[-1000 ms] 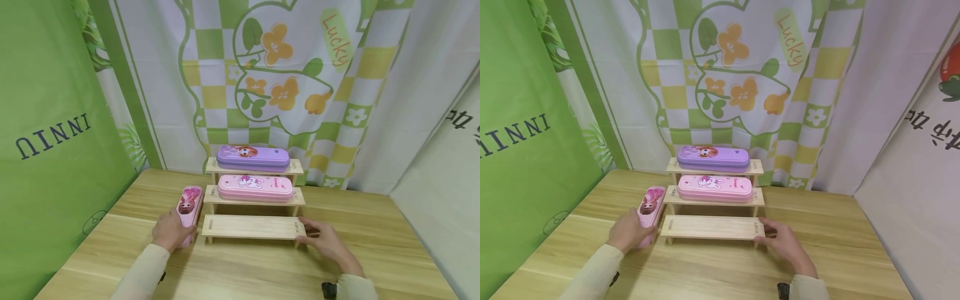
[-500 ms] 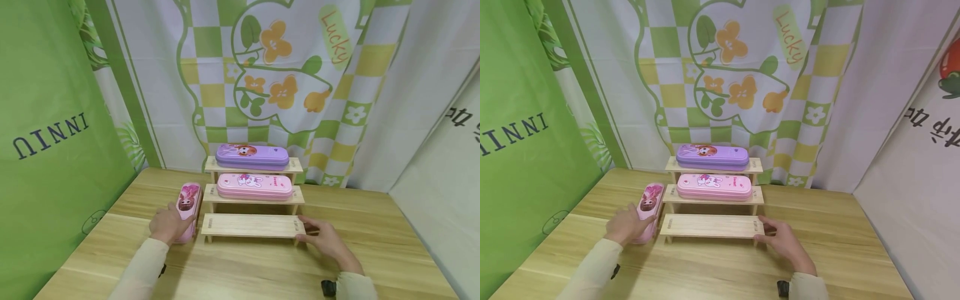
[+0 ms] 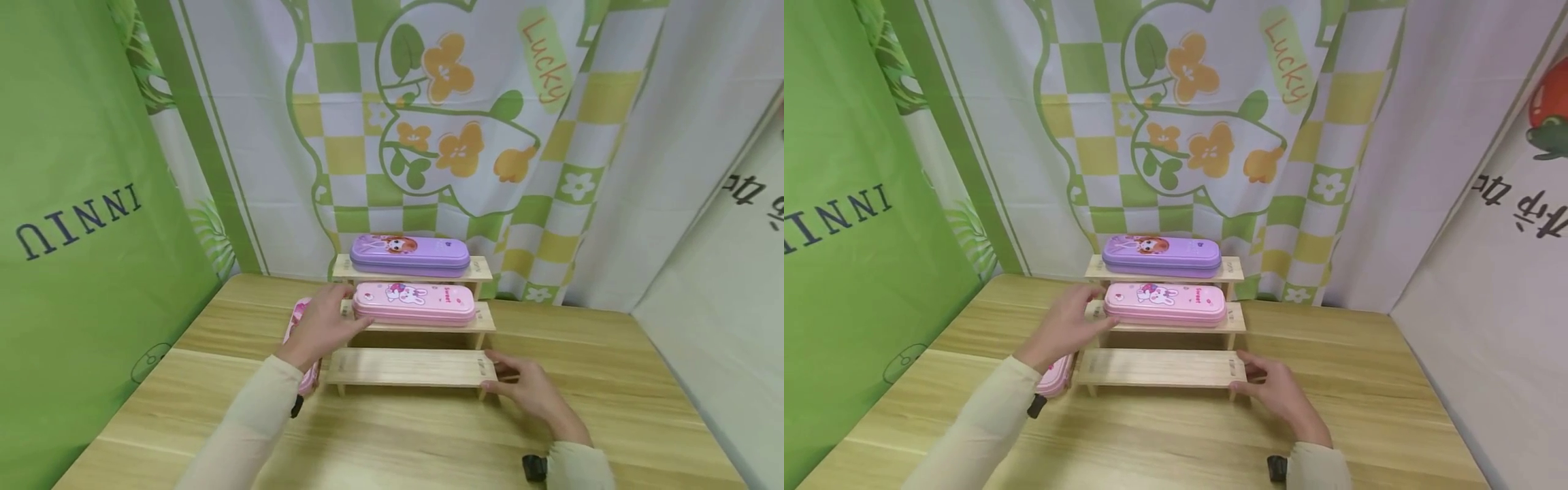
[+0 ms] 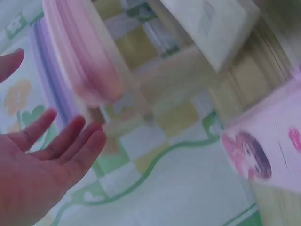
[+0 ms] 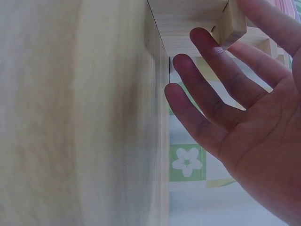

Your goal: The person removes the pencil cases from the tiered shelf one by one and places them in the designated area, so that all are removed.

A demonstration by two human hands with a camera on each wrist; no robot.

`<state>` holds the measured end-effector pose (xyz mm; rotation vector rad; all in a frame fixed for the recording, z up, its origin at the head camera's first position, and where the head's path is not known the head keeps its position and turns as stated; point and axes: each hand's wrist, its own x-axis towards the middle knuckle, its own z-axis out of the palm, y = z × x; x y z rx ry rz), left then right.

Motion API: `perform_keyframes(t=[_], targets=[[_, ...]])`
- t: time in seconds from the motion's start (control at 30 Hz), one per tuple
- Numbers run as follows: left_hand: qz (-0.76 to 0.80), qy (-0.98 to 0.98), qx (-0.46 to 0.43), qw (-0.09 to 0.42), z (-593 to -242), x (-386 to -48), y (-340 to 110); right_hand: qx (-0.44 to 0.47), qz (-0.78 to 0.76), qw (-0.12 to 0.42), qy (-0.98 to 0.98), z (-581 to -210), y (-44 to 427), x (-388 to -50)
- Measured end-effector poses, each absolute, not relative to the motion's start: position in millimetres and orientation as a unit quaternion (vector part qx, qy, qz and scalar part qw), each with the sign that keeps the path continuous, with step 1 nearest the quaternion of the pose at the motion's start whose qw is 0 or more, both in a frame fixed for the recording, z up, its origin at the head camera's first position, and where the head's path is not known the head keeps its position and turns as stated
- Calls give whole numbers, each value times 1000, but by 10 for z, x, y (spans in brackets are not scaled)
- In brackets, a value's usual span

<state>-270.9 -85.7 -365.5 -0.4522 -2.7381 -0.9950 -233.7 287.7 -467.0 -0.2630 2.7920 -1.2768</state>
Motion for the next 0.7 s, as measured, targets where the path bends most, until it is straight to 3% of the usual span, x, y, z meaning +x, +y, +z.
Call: perform_keyframes(t=[0.7], targets=[[-364, -921, -91, 103, -3924, -3061, -516, -72, -446, 28, 892, -4681, 2868, -2353]])
